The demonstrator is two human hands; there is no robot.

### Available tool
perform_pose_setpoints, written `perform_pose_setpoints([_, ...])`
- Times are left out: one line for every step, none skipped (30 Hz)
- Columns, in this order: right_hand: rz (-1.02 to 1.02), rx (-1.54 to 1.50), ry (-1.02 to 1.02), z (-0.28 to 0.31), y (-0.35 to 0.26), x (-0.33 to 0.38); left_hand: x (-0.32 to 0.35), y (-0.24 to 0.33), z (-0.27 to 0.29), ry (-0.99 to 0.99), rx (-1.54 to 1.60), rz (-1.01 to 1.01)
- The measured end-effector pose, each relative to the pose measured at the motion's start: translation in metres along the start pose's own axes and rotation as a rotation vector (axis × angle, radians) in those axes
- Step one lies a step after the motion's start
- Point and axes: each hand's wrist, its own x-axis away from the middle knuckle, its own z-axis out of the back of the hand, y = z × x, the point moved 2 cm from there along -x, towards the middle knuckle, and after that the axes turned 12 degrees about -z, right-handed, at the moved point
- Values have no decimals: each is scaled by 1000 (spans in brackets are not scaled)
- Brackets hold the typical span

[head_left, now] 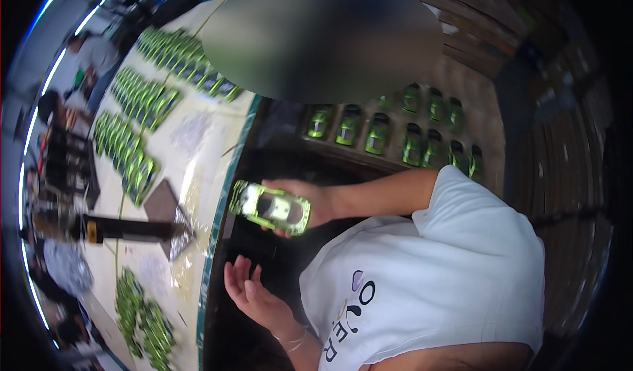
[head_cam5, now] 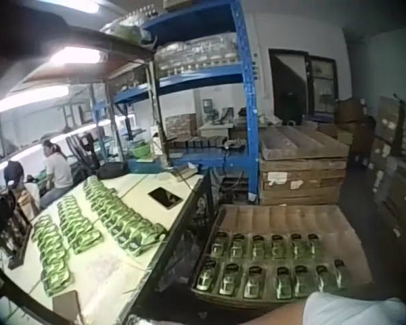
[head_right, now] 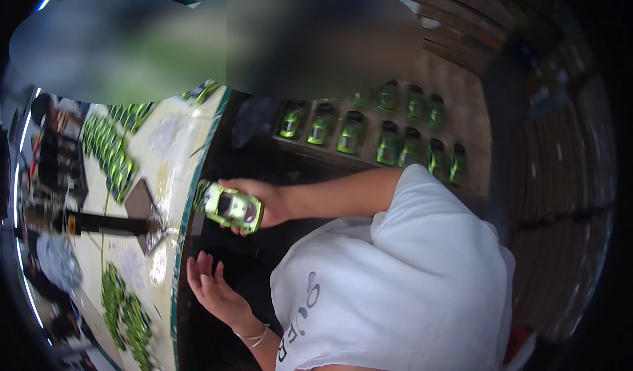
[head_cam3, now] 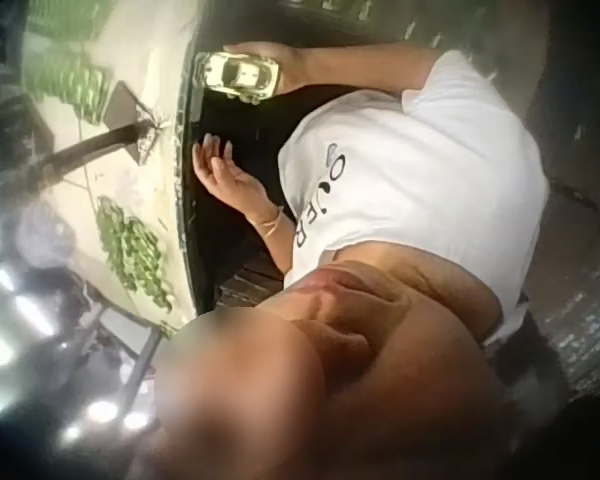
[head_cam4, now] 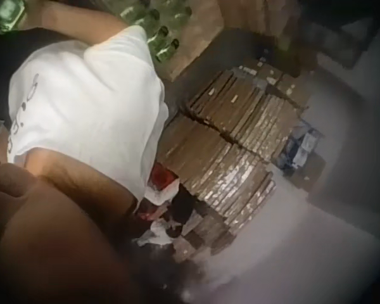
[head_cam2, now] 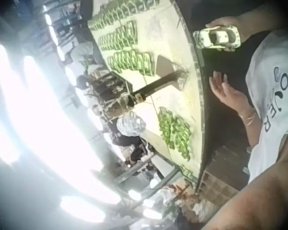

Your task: The person assembles toy car bodies by fitting clear plastic inserts into them by hand and securing them with a table-mounted press tool, placing finished cars into a tray. The person then arranges additional car bodies onto the table and wipes their face with a tissue.

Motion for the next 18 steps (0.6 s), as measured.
perform_pose_setpoints([113, 4, 1, 9, -10, 17, 3, -2, -2, -19, -33, 11])
perform_pose_setpoints([201, -47, 44, 19, -21, 40, 6, -4, -4, -68, -22, 17])
perform_pose_setpoints([308, -12, 141, 34, -35, 65, 8, -9, -4, -123, -81, 38])
perform_pose_setpoints([436, 30, 188, 54, -47, 93, 11, -13, -6, -179, -139, 55])
perform_pose_setpoints([574, 20, 272, 70, -58, 124, 15, -19, -5, -179, -160, 77])
perform_pose_setpoints([818, -83, 596, 74, -67, 157, 19, -23, -2, -205, -159, 79])
perform_pose_setpoints([942, -54, 762, 91, -72, 201, 23, -28, 2, -191, -177, 134])
perform_pose_setpoints([1082, -12, 1056, 100, -72, 242, 26, -33, 7, -166, -201, 185])
perform_pose_setpoints([1211, -15, 1394, 112, -68, 285, 28, -39, 10, -145, -188, 198])
perform_pose_setpoints([1213, 164, 1624, 127, -61, 334, 30, -41, 12, -164, -181, 196])
perform_pose_setpoints([1293, 290, 2020, 163, -49, 389, 32, -43, 13, -155, -198, 207])
perform_pose_setpoints([1255, 271, 2132, 155, -36, 404, 34, -45, 18, -109, -230, 214])
perform_pose_setpoints([1092, 267, 2353, 168, -20, 435, 34, -45, 18, -113, -223, 208])
perform_pose_setpoints([908, 261, 2557, 182, -7, 466, 34, -44, 18, -117, -231, 209])
perform_pose_setpoints([693, 273, 2624, 189, 1, 479, 33, -44, 19, -103, -244, 208])
perform_pose_setpoints([477, 301, 2675, 194, 3, 485, 32, -44, 20, -73, -241, 197])
perform_pose_setpoints([333, 416, 2629, 194, 4, 484, 32, -43, 20, -78, -214, 199])
perform_pose_setpoints([219, 420, 2648, 204, 7, 488, 33, -42, 20, -77, -181, 199])
